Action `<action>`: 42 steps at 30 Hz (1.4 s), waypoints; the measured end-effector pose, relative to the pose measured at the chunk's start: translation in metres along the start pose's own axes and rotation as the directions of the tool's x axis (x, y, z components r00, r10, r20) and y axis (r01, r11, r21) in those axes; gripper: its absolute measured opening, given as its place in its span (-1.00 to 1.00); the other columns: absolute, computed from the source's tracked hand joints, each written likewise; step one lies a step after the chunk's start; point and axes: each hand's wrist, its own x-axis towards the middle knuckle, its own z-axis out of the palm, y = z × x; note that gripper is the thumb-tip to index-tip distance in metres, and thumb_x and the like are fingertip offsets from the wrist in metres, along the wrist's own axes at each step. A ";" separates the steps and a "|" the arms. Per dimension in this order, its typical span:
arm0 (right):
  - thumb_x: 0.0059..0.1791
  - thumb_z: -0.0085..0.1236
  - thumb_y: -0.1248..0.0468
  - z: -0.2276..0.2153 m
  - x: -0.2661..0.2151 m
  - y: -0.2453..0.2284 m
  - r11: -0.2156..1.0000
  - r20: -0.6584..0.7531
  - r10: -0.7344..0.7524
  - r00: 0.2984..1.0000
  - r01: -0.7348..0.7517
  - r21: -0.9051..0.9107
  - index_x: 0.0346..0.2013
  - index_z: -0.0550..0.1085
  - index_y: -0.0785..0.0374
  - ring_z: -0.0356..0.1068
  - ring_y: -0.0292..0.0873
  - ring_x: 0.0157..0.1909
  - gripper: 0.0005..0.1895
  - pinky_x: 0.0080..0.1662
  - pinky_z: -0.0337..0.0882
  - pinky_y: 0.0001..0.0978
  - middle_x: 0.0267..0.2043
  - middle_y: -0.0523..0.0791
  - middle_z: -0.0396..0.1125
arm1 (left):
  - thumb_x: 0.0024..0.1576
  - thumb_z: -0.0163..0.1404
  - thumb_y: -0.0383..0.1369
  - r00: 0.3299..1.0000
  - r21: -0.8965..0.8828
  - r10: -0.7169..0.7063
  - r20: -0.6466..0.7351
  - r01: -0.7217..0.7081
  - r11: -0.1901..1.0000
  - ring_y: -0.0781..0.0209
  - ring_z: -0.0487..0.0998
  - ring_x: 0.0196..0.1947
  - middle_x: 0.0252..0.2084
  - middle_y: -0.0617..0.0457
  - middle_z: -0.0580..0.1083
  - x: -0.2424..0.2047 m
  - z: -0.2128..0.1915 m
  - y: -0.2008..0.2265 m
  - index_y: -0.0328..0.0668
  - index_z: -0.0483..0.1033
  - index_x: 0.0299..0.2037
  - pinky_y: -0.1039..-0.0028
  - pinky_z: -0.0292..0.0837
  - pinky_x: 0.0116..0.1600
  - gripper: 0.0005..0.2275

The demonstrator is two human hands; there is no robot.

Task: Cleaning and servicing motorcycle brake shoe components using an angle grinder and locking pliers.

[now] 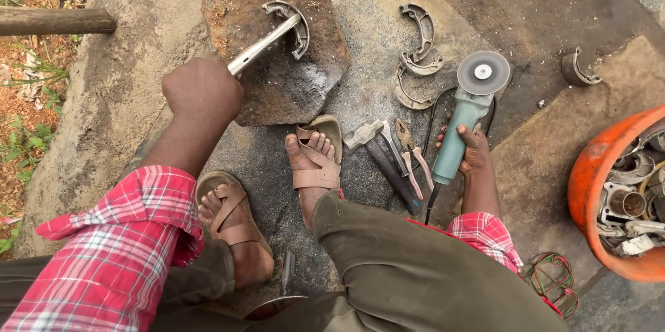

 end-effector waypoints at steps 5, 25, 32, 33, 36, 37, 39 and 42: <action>-0.16 0.35 0.33 0.035 -0.024 -0.021 0.990 -0.134 -0.009 0.991 -0.011 -0.143 0.10 0.30 0.38 0.55 -0.02 -0.22 -0.40 -0.21 0.61 -0.04 -0.16 0.08 0.47 | 0.26 0.00 0.11 0.975 -0.071 0.036 0.220 -0.021 0.997 0.12 0.60 -0.54 -0.42 -0.09 0.57 -0.015 -0.022 -0.002 -0.32 0.61 -0.13 0.25 0.59 -0.45 -0.48; -0.15 0.53 0.07 0.155 -0.085 -0.080 -0.115 -0.333 -0.497 0.801 -0.441 -0.890 -0.17 0.64 0.30 0.51 -0.04 -0.29 -0.57 -0.12 0.47 -0.16 -0.28 0.03 0.55 | 0.15 0.06 0.10 0.847 -0.404 -0.032 0.531 0.286 0.869 -0.05 0.67 -0.45 -0.46 -0.18 0.64 -0.106 -0.008 -0.095 -0.26 0.71 -0.29 0.12 0.53 -0.21 -0.51; 0.00 0.27 -0.09 0.384 0.033 -0.041 -0.161 0.505 -0.355 0.787 0.480 -0.862 0.08 0.46 0.38 0.45 -0.05 -0.16 -0.38 -0.11 0.46 -0.13 -0.18 0.02 0.45 | 0.17 0.02 0.19 0.871 -0.264 0.049 0.489 0.095 0.960 -0.11 0.70 -0.38 -0.44 -0.23 0.61 -0.102 0.006 -0.079 -0.31 0.69 -0.28 0.07 0.60 -0.17 -0.42; -0.05 0.30 -0.12 0.409 0.059 -0.028 -0.280 0.585 -0.314 0.748 0.516 -0.810 0.12 0.36 0.53 0.43 0.01 -0.12 -0.21 -0.10 0.48 -0.11 -0.10 0.11 0.39 | 0.16 0.00 0.20 0.843 -0.230 0.030 0.536 0.112 0.967 -0.09 0.73 -0.39 -0.44 -0.21 0.63 -0.103 0.000 -0.076 -0.28 0.69 -0.27 0.07 0.64 -0.19 -0.42; -0.11 0.32 0.12 0.424 0.079 -0.032 -0.266 0.526 -0.247 0.814 0.465 -0.845 0.02 0.39 0.48 0.44 -0.07 -0.20 -0.42 -0.20 0.51 -0.28 -0.09 0.09 0.39 | 0.13 -0.01 0.22 0.861 -0.201 0.034 0.508 0.079 0.976 -0.08 0.71 -0.35 -0.42 -0.18 0.62 -0.108 0.011 -0.081 -0.18 0.68 -0.24 0.07 0.61 -0.16 -0.45; -0.11 0.32 0.12 0.415 0.074 -0.048 -0.265 0.524 -0.247 0.815 0.464 -0.845 0.02 0.39 0.48 0.44 -0.07 -0.20 -0.42 -0.20 0.51 -0.28 -0.09 0.09 0.39 | 0.13 -0.01 0.22 0.860 -0.200 0.035 0.509 0.079 0.977 -0.08 0.71 -0.35 -0.42 -0.18 0.62 -0.107 0.011 -0.082 -0.18 0.68 -0.24 0.07 0.61 -0.16 -0.45; 0.02 0.20 0.30 0.399 0.065 -0.078 -0.131 0.337 -0.209 0.918 0.315 -0.940 -0.20 0.49 0.29 0.42 -0.20 -0.32 -0.87 -0.33 0.49 -0.38 -0.21 -0.03 0.46 | 0.12 -0.01 0.21 0.845 -0.211 0.028 0.535 0.102 0.972 -0.05 0.72 -0.39 -0.45 -0.16 0.64 -0.110 0.015 -0.086 -0.16 0.69 -0.26 0.10 0.63 -0.19 -0.46; -0.04 0.34 0.28 0.296 0.093 -0.144 -0.232 0.279 -0.428 0.859 0.194 -0.953 -0.20 0.58 0.29 0.49 -0.24 -0.42 -0.82 -0.36 0.51 -0.34 -0.32 -0.02 0.50 | 0.14 -0.02 0.24 0.842 -0.168 0.062 0.536 0.034 0.985 -0.05 0.70 -0.40 -0.47 -0.14 0.62 -0.108 0.014 -0.088 -0.20 0.70 -0.29 0.11 0.63 -0.21 -0.42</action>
